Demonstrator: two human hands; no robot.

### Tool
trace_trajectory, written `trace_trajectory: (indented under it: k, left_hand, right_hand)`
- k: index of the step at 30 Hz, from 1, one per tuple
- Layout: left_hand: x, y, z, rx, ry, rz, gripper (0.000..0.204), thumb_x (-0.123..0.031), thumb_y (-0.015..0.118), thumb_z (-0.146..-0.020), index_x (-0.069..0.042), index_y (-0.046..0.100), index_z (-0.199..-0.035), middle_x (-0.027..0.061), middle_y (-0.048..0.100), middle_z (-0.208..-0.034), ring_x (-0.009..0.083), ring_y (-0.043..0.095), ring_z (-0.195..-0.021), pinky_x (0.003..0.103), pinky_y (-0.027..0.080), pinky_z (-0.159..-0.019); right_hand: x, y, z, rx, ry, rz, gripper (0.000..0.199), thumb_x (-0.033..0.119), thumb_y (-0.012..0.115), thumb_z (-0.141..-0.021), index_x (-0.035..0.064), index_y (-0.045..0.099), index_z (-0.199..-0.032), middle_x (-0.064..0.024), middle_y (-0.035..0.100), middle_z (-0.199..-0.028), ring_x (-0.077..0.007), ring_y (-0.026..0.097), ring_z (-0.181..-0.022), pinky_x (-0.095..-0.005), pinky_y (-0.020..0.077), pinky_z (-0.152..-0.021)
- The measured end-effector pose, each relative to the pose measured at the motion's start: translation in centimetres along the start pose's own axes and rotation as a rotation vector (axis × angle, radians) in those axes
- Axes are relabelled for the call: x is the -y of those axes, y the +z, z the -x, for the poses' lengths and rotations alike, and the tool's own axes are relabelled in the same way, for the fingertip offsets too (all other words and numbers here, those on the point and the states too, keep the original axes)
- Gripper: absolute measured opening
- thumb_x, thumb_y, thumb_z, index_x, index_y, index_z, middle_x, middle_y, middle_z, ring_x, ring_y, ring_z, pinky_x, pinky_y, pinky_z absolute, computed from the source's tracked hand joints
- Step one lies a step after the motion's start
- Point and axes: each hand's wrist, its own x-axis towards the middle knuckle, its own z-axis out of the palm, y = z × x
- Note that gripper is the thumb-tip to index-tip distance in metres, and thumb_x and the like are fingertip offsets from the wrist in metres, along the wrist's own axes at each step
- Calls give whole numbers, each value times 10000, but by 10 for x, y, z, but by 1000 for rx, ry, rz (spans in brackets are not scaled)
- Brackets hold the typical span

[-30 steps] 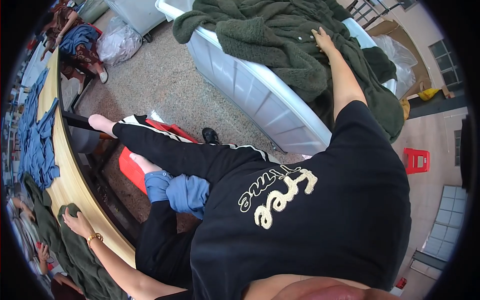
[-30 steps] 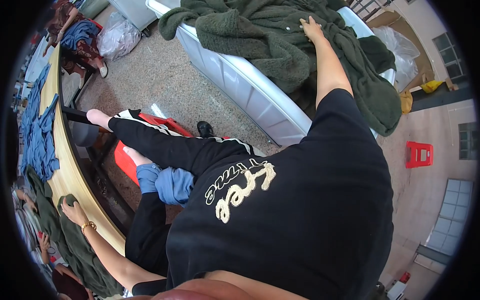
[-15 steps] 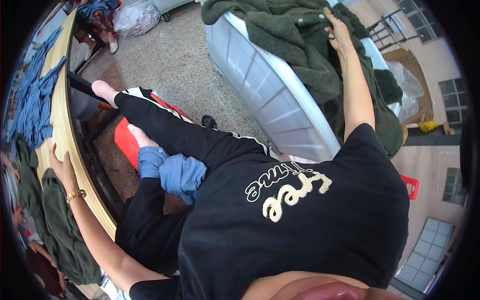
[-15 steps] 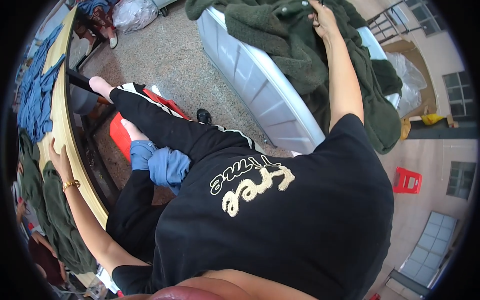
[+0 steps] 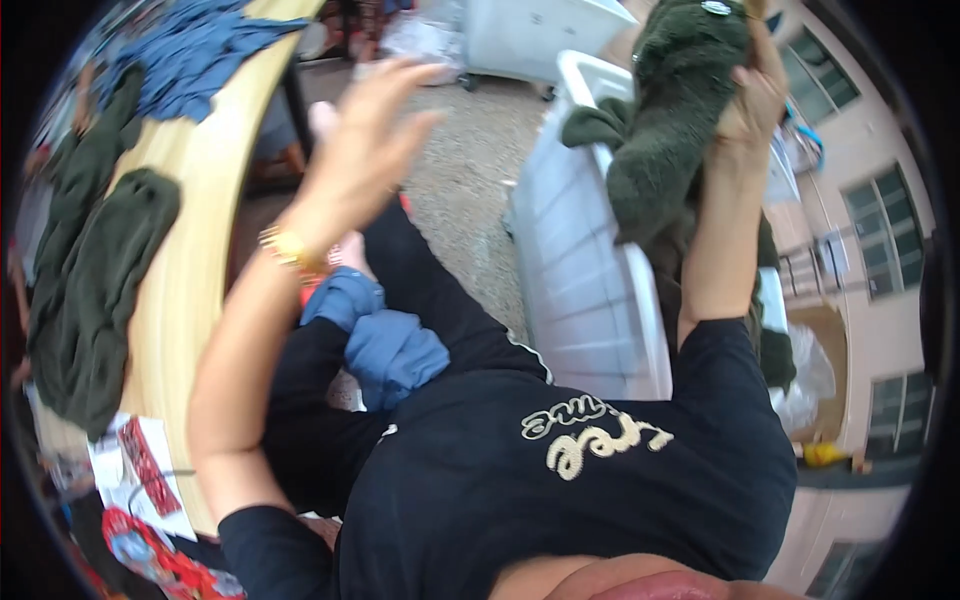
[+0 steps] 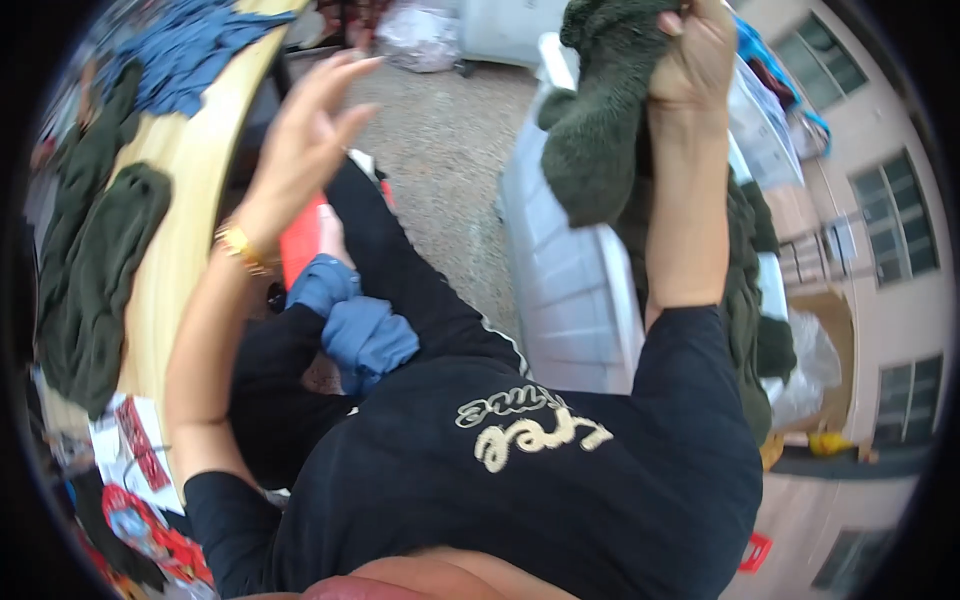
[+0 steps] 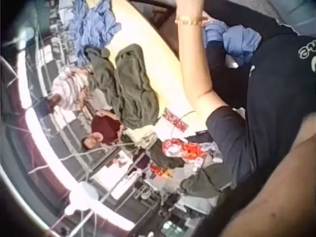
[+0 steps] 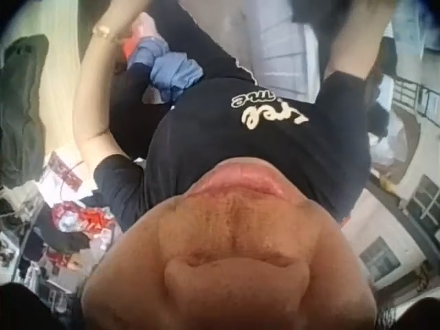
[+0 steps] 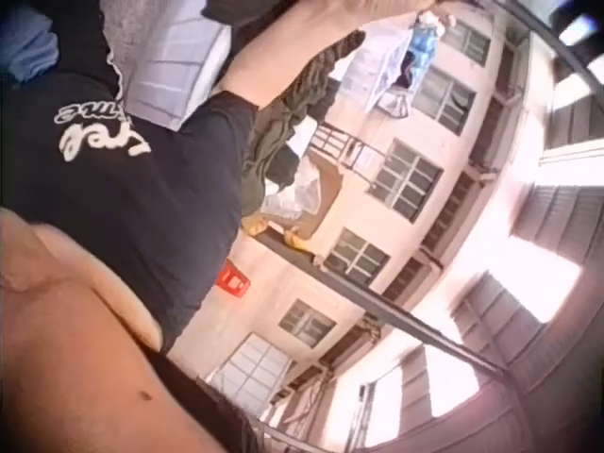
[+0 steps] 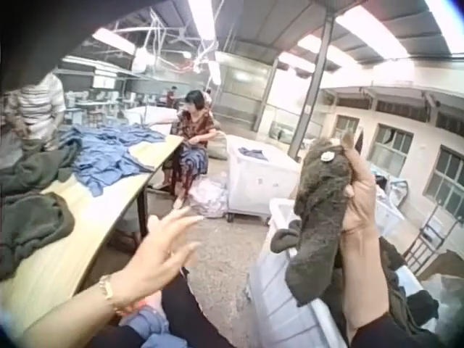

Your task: Trimming loose threads from garments using small snips.

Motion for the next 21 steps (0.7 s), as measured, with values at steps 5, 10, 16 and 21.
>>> trace_trajectory:
  k: [5, 10, 16, 21]
  left_hand:
    - [-78, 15, -34, -187, 32, 527, 438, -218, 617, -916, 23, 489, -1259, 201, 592, -1171, 296, 579, -1109, 382, 457, -925]
    - [-82, -39, -48, -522, 90, 678, 461, -17, 549, -867, 29, 376, -1292, 214, 564, -1048, 317, 585, -964, 382, 482, -820]
    - [-85, -136, -37, -638, 222, 801, 402, -9, 503, -927, -36, 397, -1314, 69, 564, -1167, 103, 525, -1066, 274, 448, -891]
    - [-93, -195, -12, -571, 237, 942, 361, -31, 503, -958, -20, 432, -1312, 55, 561, -1196, 108, 510, -1133, 273, 404, -980]
  right_hand:
    - [7, -25, -51, 210, -593, 695, 522, 90, 540, -911, -34, 387, -1394, -220, 520, -1330, -354, 579, -1148, -457, 476, -1006]
    - [-48, 44, -106, 517, -633, 712, 495, 196, 473, -980, -27, 355, -1406, -192, 552, -1299, -280, 586, -1146, -391, 490, -986]
    - [-105, 110, -153, 609, -750, 879, 561, 332, 539, -951, -32, 429, -1364, -152, 547, -1306, -242, 588, -1138, -340, 469, -992]
    - [-148, 166, -138, 491, -807, 769, 435, 276, 472, -994, -8, 492, -1322, -143, 546, -1302, -265, 599, -1122, -361, 495, -962]
